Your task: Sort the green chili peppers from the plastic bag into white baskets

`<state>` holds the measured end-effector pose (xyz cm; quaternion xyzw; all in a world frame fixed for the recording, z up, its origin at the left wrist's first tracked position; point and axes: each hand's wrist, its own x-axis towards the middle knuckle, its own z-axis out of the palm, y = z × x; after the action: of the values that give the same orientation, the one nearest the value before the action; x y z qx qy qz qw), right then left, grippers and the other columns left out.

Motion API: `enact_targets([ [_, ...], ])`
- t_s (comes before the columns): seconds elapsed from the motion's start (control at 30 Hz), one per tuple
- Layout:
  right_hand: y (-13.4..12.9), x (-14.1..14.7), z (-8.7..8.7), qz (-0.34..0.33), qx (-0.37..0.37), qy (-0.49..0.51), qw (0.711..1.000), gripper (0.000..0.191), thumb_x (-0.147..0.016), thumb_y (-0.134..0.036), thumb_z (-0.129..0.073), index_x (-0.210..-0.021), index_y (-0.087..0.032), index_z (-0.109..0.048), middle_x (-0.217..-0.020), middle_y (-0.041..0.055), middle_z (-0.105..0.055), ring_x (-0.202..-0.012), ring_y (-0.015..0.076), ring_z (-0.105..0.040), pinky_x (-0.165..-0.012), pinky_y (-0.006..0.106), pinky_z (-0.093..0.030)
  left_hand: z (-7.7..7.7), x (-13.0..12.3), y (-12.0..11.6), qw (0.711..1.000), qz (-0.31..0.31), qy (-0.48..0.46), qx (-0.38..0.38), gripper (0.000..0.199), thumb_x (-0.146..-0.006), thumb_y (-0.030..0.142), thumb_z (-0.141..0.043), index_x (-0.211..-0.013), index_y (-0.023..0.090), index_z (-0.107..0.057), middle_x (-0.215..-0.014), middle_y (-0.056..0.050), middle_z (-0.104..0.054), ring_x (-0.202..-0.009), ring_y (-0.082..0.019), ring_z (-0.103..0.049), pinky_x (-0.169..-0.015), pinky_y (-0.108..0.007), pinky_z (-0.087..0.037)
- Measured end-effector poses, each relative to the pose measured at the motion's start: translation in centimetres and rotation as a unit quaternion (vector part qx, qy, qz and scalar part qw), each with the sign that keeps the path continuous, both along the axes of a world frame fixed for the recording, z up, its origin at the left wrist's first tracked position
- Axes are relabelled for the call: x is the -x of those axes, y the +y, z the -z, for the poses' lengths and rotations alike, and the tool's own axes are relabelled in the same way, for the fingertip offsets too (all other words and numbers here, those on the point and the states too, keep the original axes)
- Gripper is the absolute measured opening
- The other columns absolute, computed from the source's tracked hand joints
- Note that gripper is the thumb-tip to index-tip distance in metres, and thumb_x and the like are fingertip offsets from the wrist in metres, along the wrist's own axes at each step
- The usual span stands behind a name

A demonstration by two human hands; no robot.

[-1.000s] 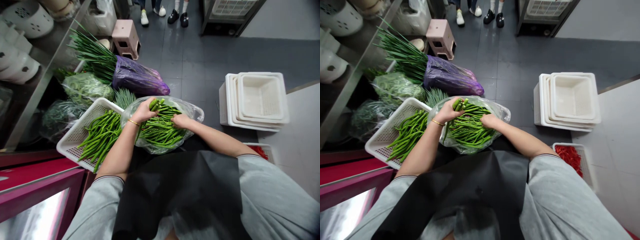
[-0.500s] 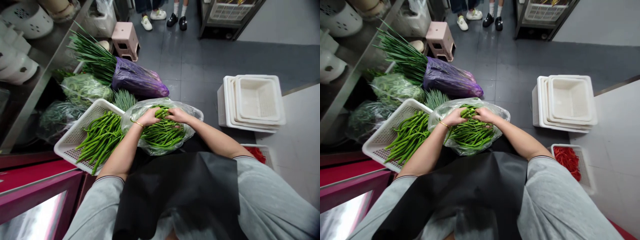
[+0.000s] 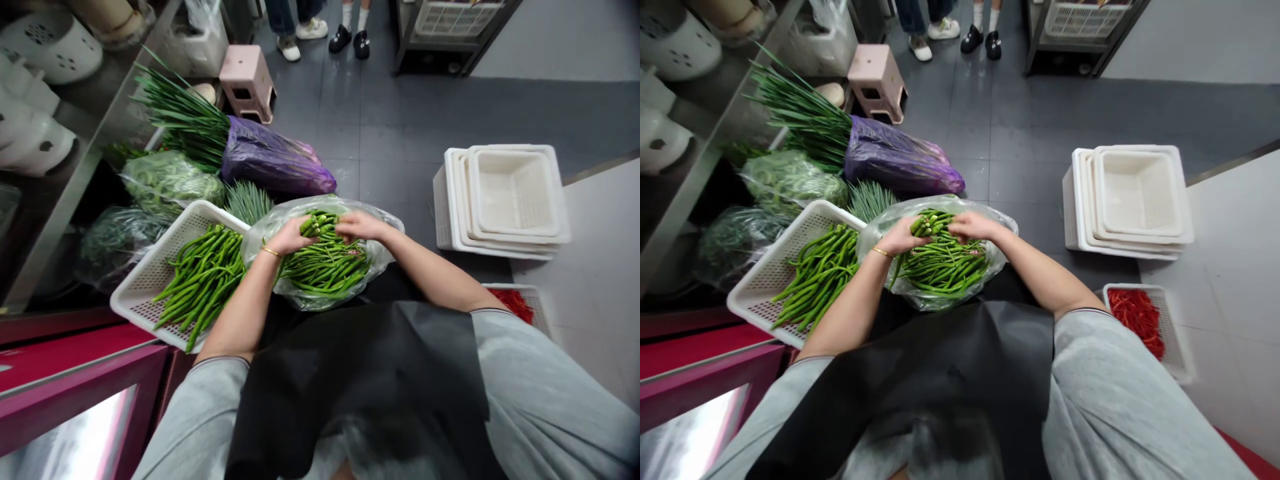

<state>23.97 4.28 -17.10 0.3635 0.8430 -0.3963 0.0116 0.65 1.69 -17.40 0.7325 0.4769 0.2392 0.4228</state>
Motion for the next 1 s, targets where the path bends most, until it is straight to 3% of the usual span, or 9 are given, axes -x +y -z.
enact_targets([
  [0.1,-0.6,1.2,2.6,-0.045,-0.113,-0.256,0.959,0.026,-0.083,-0.034,-0.064,-0.086,-0.009,-0.070,-0.091,0.0173,-0.071,-0.079,0.0234,-0.067,-0.066,0.029,-0.049,-0.5,0.2,0.1,1.000,-0.029,0.002,-0.006,0.027,-0.065,0.027,-0.070,-0.086,0.012,-0.064,-0.079,-0.002,-0.063,-0.074,-0.017,-0.057,-0.074,-0.030,-0.049],
  [0.2,-1.3,2.6,4.7,-0.058,-0.138,-0.284,0.947,0.023,-0.084,-0.019,-0.056,-0.090,-0.004,-0.073,-0.101,0.0236,-0.070,-0.092,0.0298,-0.068,-0.074,0.035,-0.049,-1.7,0.5,0.3,0.999,-0.043,0.007,-0.022,0.024,-0.064,0.024,-0.069,-0.084,0.012,-0.065,-0.079,-0.002,-0.062,-0.074,-0.017,-0.057,-0.075,-0.031,-0.048],
  [0.27,-1.1,2.9,4.7,-0.072,-0.151,-0.274,0.947,0.024,-0.084,-0.016,-0.053,-0.093,-0.005,-0.073,-0.100,0.0223,-0.071,-0.092,0.0289,-0.068,-0.076,0.035,-0.048,-2.2,0.6,0.4,0.998,-0.045,0.013,-0.050,0.022,-0.063,0.023,-0.068,-0.083,0.013,-0.065,-0.080,-0.002,-0.062,-0.075,-0.018,-0.056,-0.077,-0.032,-0.048],
  [0.43,0.5,1.3,0.8,-0.039,-0.223,-0.184,0.956,0.038,-0.095,-0.036,-0.042,-0.107,-0.010,-0.067,-0.101,0.0163,-0.072,-0.085,0.0226,-0.066,-0.069,0.028,-0.042,-0.8,-0.1,0.6,0.999,-0.020,0.004,-0.026,0.025,-0.063,0.024,-0.069,-0.086,0.014,-0.065,-0.083,-0.004,-0.064,-0.078,-0.020,-0.058,-0.079,-0.034,-0.048],
  [0.57,0.1,1.3,-1.3,0.006,-0.230,-0.141,0.963,0.035,-0.096,-0.034,-0.042,-0.100,-0.010,-0.066,-0.096,0.0160,-0.071,-0.081,0.0209,-0.063,-0.067,0.028,-0.040,1.2,-1.4,0.8,0.999,0.024,-0.017,0.026,0.037,-0.063,0.023,-0.068,-0.098,0.014,-0.063,-0.090,-0.005,-0.067,-0.081,-0.020,-0.060,-0.080,-0.035,-0.050],
  [0.7,0.3,0.5,-0.7,0.043,-0.116,0.036,0.992,0.038,-0.095,-0.042,-0.045,-0.082,-0.013,-0.066,-0.075,0.0068,-0.069,-0.065,0.0138,-0.058,-0.063,0.024,-0.041,1.1,-0.9,1.2,0.999,0.023,-0.017,0.017,0.038,-0.062,0.021,-0.070,-0.098,0.014,-0.064,-0.090,-0.004,-0.067,-0.083,-0.020,-0.061,-0.082,-0.034,-0.051],
  [0.8,1.4,-1.2,0.3,0.080,-0.004,0.178,0.981,0.049,-0.097,-0.051,-0.037,-0.088,-0.014,-0.067,-0.075,0.0044,-0.068,-0.060,0.0107,-0.058,-0.063,0.023,-0.045,-0.5,0.4,1.5,0.997,-0.020,-0.069,0.019,0.037,-0.060,0.027,-0.076,-0.092,0.013,-0.065,-0.088,-0.005,-0.068,-0.082,-0.021,-0.063,-0.082,-0.035,-0.052],
  [0.9,1.6,-1.5,1.8,0.016,-0.002,0.008,1.000,0.042,-0.093,-0.046,-0.047,-0.091,-0.012,-0.071,-0.087,0.0104,-0.072,-0.074,0.0154,-0.064,-0.073,0.027,-0.049,-2.7,1.5,1.6,0.977,-0.100,-0.186,0.033,0.037,-0.062,0.035,-0.078,-0.089,0.013,-0.064,-0.085,-0.006,-0.069,-0.077,-0.020,-0.065,-0.078,-0.036,-0.053],
  [1.0,0.3,0.4,4.1,-0.036,-0.055,-0.214,0.975,0.030,-0.087,-0.030,-0.055,-0.088,-0.007,-0.074,-0.095,0.0211,-0.072,-0.086,0.0247,-0.066,-0.080,0.036,-0.051,-4.7,1.7,1.5,0.958,-0.121,-0.257,0.030,0.037,-0.063,0.036,-0.078,-0.088,0.014,-0.063,-0.083,-0.005,-0.069,-0.074,-0.019,-0.065,-0.076,-0.035,-0.055],
])
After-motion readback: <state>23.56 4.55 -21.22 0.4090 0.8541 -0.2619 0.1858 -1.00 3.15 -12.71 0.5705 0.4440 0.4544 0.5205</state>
